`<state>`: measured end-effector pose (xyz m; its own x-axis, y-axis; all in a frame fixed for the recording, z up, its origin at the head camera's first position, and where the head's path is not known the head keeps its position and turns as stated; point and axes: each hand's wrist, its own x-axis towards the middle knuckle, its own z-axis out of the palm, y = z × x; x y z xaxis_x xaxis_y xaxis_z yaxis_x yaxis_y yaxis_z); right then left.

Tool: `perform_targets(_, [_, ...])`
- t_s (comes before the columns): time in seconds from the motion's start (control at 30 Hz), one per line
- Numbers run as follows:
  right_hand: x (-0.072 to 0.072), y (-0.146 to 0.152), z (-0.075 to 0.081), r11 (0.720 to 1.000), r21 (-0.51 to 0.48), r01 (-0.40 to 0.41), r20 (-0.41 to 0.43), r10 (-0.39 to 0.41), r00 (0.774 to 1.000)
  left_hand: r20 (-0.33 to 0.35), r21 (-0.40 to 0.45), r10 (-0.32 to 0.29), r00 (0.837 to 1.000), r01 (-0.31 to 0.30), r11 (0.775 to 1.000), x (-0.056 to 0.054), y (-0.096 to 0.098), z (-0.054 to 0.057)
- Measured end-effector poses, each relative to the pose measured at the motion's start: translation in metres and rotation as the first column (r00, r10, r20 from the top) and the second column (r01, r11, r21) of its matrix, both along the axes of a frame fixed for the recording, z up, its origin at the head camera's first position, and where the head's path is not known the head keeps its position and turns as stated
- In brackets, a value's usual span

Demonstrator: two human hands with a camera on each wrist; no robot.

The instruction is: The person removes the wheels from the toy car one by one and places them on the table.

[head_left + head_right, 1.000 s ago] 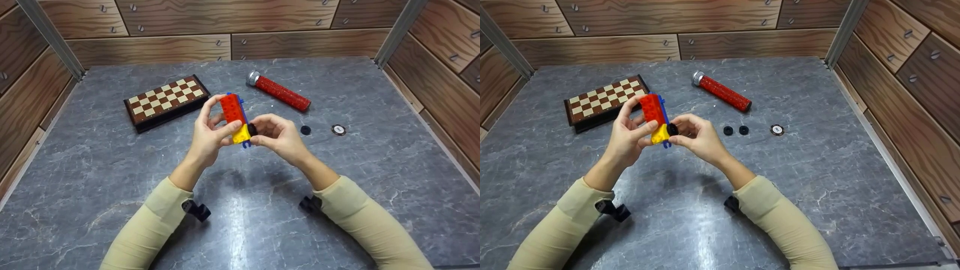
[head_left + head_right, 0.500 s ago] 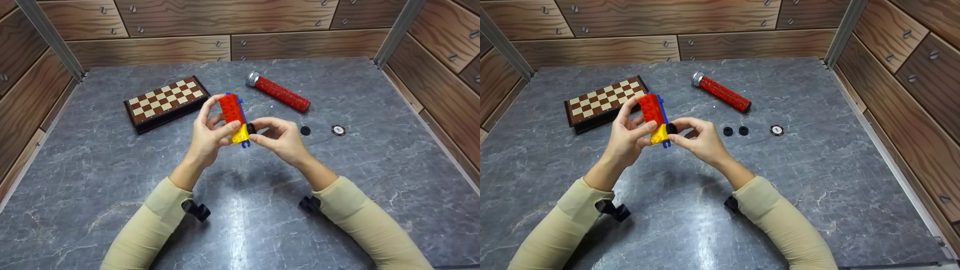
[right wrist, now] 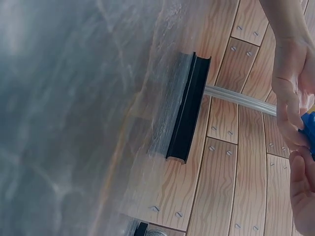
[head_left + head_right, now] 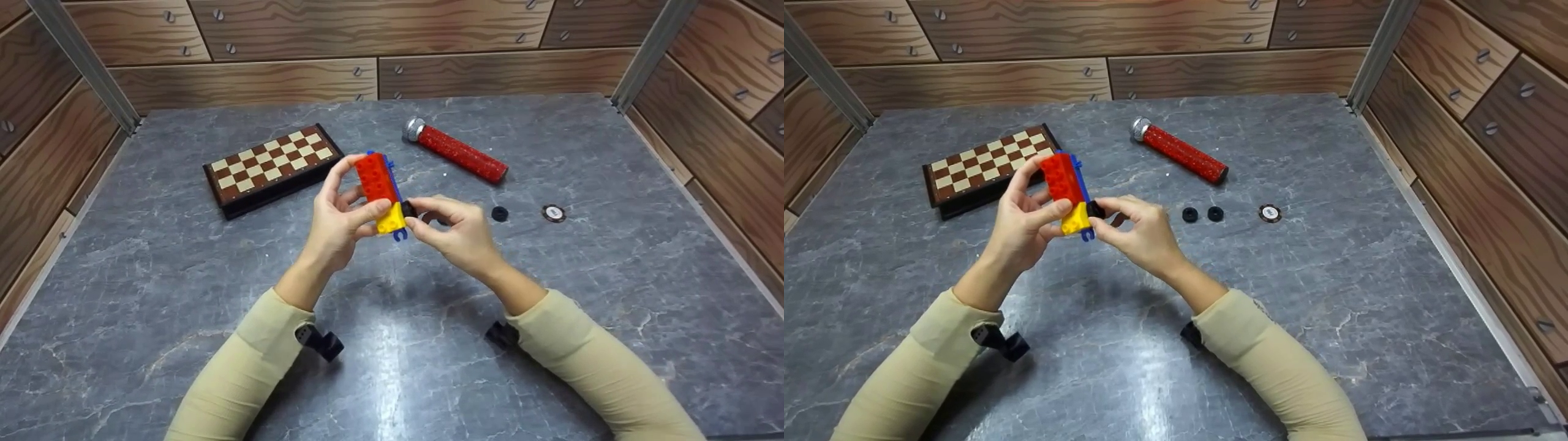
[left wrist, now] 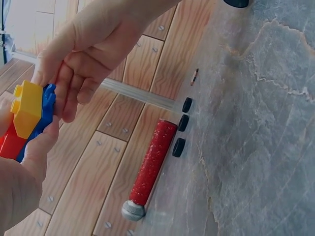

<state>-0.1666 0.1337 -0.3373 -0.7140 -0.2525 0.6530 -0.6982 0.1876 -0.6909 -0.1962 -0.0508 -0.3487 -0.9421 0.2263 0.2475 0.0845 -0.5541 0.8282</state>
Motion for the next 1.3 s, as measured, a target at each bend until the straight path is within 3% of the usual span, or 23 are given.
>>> perform_targets(0.33, [-0.018, 0.004, -0.025, 0.999, 0.014, 0.039, -0.183, -0.036, 0.982, 0.016, 0.010, 0.002, 1.000, -0.002, 1.000, 0.001, 0.000, 0.002])
perform_targets(0.7, [-0.017, 0.004, -0.028, 1.000, -0.011, -0.009, -0.192, 0.006, 0.981, -0.021, 0.008, -0.035, 0.999, 0.036, 0.999, 0.001, -0.003, 0.001])
perform_targets(0.9, [-0.016, 0.005, -0.026, 0.999, -0.024, -0.034, -0.112, 0.031, 0.993, -0.041, 0.010, -0.055, 0.998, 0.055, 0.998, 0.000, -0.004, 0.002])
perform_targets(1.03, [-0.014, 0.007, -0.022, 0.996, -0.038, -0.079, 0.029, 0.080, 0.996, -0.053, 0.011, -0.063, 0.997, 0.063, 0.998, -0.001, -0.005, 0.003])
perform_targets(1.13, [-0.014, 0.009, -0.018, 0.989, -0.071, -0.128, 0.147, 0.138, 0.979, -0.050, 0.005, -0.080, 0.995, 0.081, 0.997, -0.001, -0.007, 0.004])
perform_targets(1.3, [-0.014, 0.013, -0.015, 0.962, -0.176, -0.208, 0.288, 0.252, 0.924, -0.046, -0.009, -0.113, 0.993, 0.113, 0.994, 0.000, -0.008, 0.004])
